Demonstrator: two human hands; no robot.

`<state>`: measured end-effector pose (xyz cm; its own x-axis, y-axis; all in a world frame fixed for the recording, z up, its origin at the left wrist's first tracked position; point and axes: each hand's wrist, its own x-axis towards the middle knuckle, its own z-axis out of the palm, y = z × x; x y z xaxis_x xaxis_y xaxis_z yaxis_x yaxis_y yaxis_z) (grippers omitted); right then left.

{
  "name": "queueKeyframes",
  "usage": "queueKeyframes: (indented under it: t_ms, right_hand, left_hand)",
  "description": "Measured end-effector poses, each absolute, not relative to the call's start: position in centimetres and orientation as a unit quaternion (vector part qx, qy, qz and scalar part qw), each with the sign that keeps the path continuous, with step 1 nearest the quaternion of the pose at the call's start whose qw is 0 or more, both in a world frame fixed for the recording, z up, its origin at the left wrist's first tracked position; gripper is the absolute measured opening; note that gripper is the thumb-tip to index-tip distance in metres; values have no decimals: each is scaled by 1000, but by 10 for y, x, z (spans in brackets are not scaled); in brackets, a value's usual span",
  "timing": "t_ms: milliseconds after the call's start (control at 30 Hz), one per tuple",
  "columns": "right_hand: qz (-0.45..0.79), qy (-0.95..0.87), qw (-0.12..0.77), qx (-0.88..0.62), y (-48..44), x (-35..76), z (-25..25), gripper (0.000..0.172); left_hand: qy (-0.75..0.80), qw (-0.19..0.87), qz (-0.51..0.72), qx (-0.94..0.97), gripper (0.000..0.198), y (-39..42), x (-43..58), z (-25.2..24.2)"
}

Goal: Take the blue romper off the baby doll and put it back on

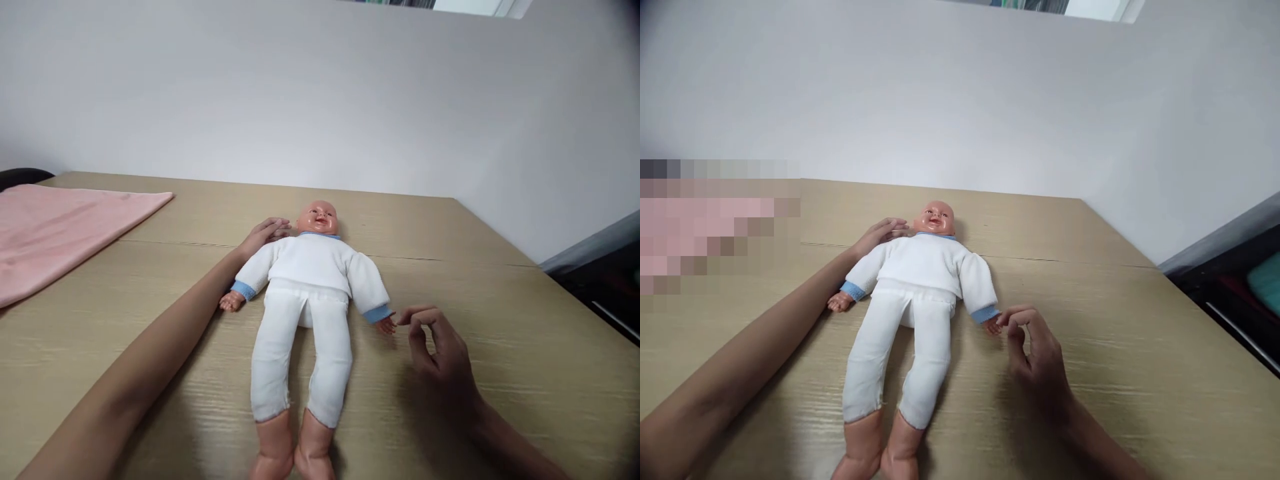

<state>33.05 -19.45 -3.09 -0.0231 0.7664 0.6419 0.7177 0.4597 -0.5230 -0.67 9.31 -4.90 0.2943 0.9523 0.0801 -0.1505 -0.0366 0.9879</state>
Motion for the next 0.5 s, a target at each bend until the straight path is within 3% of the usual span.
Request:
queueKeyframes:
  t_ms: [200, 400, 500]
  right_hand:
    - [-35, -740, 483, -467, -210, 311, -17, 27]
    - [-85, -760, 481, -429, -284, 280, -30, 33]
    - [-79, -789, 483, -371, -344, 270, -72, 42]
  left_hand:
    - [411, 464, 450, 643, 43, 49, -22, -20]
    - [342, 284, 409, 797, 28, -50, 7, 35]
    - [275, 339, 380, 816, 28, -137, 35, 57]
